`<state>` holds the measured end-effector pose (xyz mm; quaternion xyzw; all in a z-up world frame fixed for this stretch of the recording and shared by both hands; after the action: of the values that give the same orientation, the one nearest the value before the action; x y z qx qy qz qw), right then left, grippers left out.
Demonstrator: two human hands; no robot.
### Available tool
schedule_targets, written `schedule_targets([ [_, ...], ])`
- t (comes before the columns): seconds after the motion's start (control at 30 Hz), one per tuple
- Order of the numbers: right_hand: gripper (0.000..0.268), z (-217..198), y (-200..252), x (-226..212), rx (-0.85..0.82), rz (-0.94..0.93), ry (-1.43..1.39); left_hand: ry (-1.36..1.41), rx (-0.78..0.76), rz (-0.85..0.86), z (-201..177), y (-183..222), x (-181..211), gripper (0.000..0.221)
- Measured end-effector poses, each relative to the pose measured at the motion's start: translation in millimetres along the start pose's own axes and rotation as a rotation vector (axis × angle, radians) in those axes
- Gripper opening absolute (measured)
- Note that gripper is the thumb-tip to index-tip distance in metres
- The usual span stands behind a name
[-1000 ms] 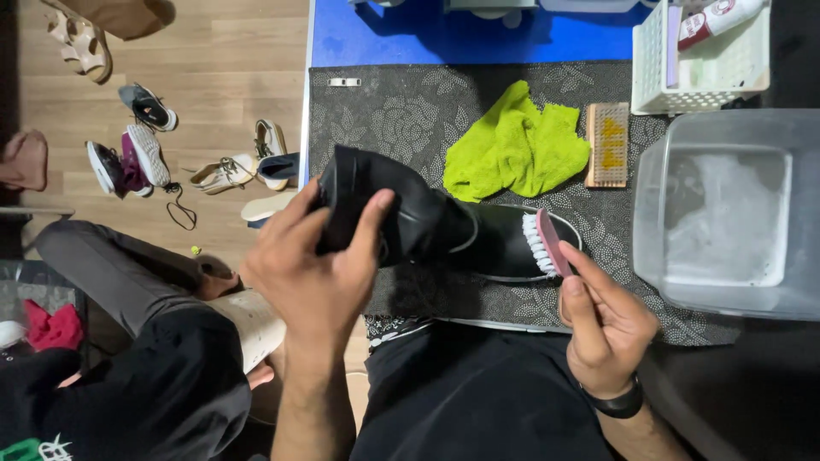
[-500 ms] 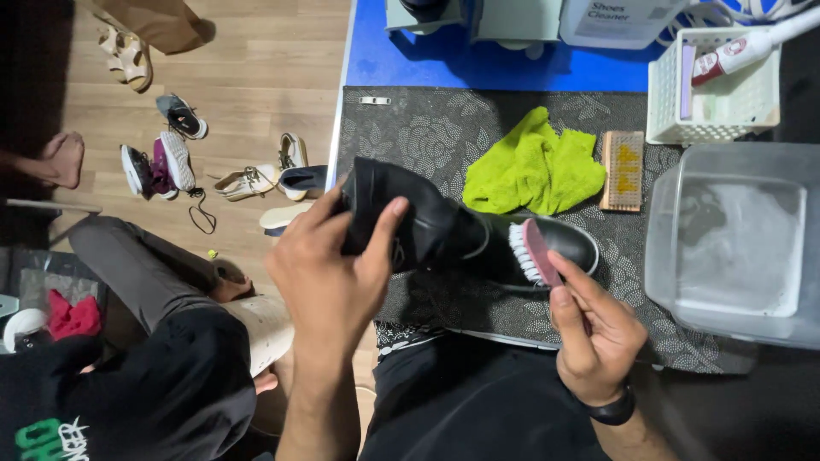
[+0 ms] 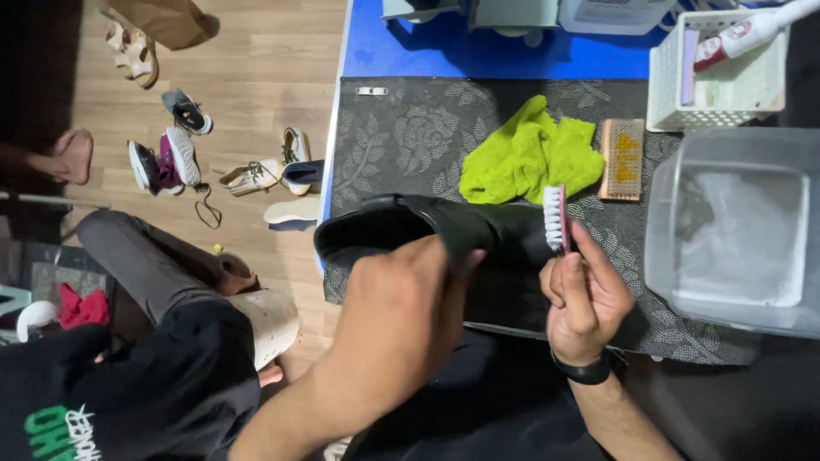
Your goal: Cleaning a black leather boot using a cloth and a brush with cleaning solution
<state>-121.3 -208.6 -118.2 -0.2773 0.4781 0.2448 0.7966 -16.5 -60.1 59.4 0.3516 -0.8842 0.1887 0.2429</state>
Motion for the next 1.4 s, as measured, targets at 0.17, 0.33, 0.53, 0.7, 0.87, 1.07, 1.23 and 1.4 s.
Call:
schedule_targets([
  [0.17, 0.036, 1.4, -3.3, -0.7, -0.005, 0.025, -0.06, 0.132, -0.389, -0.067, 3.3, -30.8, -0.7, 0.025],
  [0.33, 0.036, 1.8, -7.4, 3.1, 0.035, 0.046, -0.12, 0.138, -0.634, -0.281, 20.1, -38.6, -25.8, 0.037],
  [0.53, 0.036, 4.3, -22.0, -2.1, 0.094, -0.031, -0.149, 0.668, -0.046, -0.962, 15.2, -26.2, -59.2, 0.047],
  [0.7, 0.035, 18.8, -41.9, -31.3, -0.009, -0.101, -0.138, 1.51, 0.239, -1.033, 41.2, 1.1, -94.2, 0.047],
  [0.87, 0.037, 11.3, -28.0, -44.6, -0.073, -0.117, -0.052, 2.119, 0.143, -0.922, 123.4, 27.5, -85.2, 0.047],
  [1.07, 0.037, -5.1, -13.8, -68.1, -0.084, -0.131, 0.246, 2.404, 0.064, -0.76, 165.6, 58.8, -86.9, 0.045],
  [1.23, 0.037, -6.1, -15.5, -74.2, -0.037, -0.208, 0.397, 2.138, 0.104, -0.686, 160.6, 68.1, -81.9, 0.042],
  [1.4, 0.028, 42.6, -46.7, -104.9, -0.305, -0.358, 0.755, 1.714, -0.042, -0.573, 142.0, 64.3, -65.6, 0.041],
])
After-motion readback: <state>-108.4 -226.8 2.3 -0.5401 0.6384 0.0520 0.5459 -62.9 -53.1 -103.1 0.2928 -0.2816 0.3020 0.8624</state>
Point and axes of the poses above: each hand's wrist, its own y-axis away from the middle knuckle, its own z-axis out of the palm, x = y × z, the point moved 5 cm from there along -y, towards the middle knuckle, and after that the axes turned 2 degrees about x, right-handed, at the moved point
